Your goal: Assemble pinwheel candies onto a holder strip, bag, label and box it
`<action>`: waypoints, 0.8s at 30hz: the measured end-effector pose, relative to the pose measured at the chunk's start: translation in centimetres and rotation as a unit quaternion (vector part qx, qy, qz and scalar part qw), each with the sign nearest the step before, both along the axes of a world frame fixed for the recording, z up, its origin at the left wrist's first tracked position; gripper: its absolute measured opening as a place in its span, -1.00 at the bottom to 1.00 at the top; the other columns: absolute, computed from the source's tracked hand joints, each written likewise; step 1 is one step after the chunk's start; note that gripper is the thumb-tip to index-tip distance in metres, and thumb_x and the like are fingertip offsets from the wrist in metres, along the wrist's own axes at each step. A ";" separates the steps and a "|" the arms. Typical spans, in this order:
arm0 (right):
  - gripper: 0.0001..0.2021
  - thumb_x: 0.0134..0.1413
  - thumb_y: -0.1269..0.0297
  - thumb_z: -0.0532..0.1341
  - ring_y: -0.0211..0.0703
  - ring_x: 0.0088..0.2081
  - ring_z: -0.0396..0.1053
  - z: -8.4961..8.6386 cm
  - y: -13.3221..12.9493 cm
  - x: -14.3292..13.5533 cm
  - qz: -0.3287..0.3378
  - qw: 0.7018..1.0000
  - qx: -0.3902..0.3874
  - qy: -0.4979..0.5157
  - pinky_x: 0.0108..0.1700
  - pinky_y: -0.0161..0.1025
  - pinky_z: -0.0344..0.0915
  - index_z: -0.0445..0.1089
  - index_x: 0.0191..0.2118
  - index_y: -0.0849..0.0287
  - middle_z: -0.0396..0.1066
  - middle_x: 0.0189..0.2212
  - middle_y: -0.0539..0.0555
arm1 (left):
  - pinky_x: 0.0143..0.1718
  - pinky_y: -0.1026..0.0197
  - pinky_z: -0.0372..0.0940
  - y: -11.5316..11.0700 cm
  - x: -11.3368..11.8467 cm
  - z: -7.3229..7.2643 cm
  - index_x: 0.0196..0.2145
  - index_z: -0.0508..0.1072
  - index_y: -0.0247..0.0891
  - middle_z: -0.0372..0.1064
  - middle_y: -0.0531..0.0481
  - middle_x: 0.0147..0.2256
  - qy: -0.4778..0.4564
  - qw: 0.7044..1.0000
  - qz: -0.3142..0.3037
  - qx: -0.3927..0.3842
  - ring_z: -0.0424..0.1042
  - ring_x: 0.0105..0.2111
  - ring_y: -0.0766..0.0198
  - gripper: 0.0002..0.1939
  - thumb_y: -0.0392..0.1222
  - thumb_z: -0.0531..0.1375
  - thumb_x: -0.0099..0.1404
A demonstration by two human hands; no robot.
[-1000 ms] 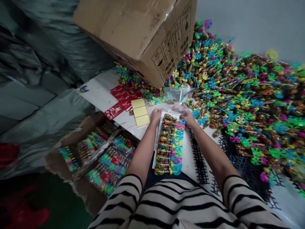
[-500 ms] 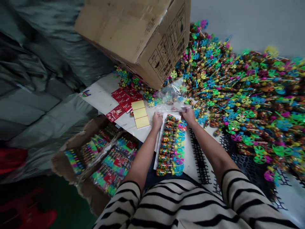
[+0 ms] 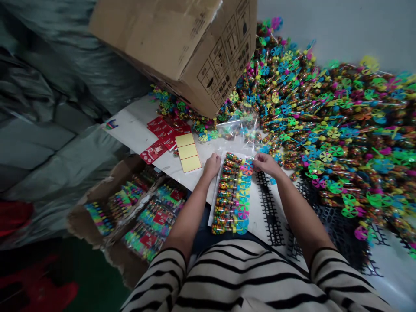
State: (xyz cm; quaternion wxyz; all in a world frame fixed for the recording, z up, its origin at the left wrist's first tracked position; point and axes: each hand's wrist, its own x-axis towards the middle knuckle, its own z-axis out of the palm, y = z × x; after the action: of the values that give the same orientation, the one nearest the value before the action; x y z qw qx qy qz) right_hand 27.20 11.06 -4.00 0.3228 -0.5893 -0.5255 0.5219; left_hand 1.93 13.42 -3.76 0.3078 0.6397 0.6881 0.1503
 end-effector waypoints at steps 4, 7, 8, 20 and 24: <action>-0.87 -0.13 0.21 0.19 -0.24 -0.53 0.32 0.1 -1.4 0.5 0.029 0.994 0.003 -0.101 -0.47 -0.33 0.22 0.26 -0.51 0.14 0.38 -0.60 -0.04 | -0.24 0.18 0.20 -0.1 -0.2 0.9 -0.28 0.38 -0.21 0.45 -0.13 -0.31 0.074 0.996 -0.036 0.025 0.42 -0.24 0.10 -0.82 -0.16 0.01 0.36; -0.87 -0.06 0.23 0.15 -0.21 -0.46 0.33 0.0 -1.9 0.6 0.032 0.981 0.053 -0.185 -0.39 -0.30 0.22 0.33 -0.50 0.15 0.41 -0.56 -0.02 | -0.20 0.21 0.22 0.9 0.1 0.7 -0.30 0.39 -0.23 0.43 -0.12 -0.22 0.031 0.995 -0.015 0.096 0.41 -0.19 0.15 -0.93 -0.27 0.11 0.26; -0.86 -0.06 0.22 0.15 -0.20 -0.43 0.34 0.1 -1.9 0.6 0.031 0.976 0.072 -0.201 -0.35 -0.29 0.23 0.36 -0.49 0.15 0.42 -0.53 -0.01 | -0.19 0.23 0.23 1.4 0.2 0.5 -0.31 0.39 -0.24 0.43 -0.10 -0.21 -0.003 0.993 -0.007 0.114 0.40 -0.19 0.18 -0.93 -0.31 0.14 0.22; -0.68 0.14 0.03 0.15 -0.14 -0.30 0.35 -0.2 -4.1 0.7 0.018 0.953 0.271 -0.135 -0.16 -0.18 0.27 0.43 -0.47 0.13 0.44 -0.43 0.06 | -0.31 0.29 0.26 -0.9 -1.1 -0.8 -0.42 0.43 -0.28 0.44 0.02 -0.43 -0.172 0.960 0.020 0.218 0.40 -0.39 0.30 -0.85 -0.20 0.13 0.25; -0.70 0.13 0.04 0.18 -0.16 -0.31 0.36 -0.4 -5.3 1.0 0.043 0.955 0.270 -0.117 -0.11 -0.14 0.24 0.39 -0.48 0.13 0.46 -0.42 0.05 | -0.23 0.26 0.30 -2.3 -1.3 -0.9 -0.36 0.48 -0.29 0.48 -0.06 -0.36 -0.119 0.952 -0.030 0.280 0.44 -0.33 0.27 -0.75 -0.17 0.04 0.33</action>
State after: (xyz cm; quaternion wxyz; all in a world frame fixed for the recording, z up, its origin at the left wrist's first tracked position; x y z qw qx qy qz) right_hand 28.15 5.80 -4.40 0.3835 -0.5141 -0.7056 0.3011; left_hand 0.64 11.16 -4.64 0.2003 0.6979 0.5575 0.4026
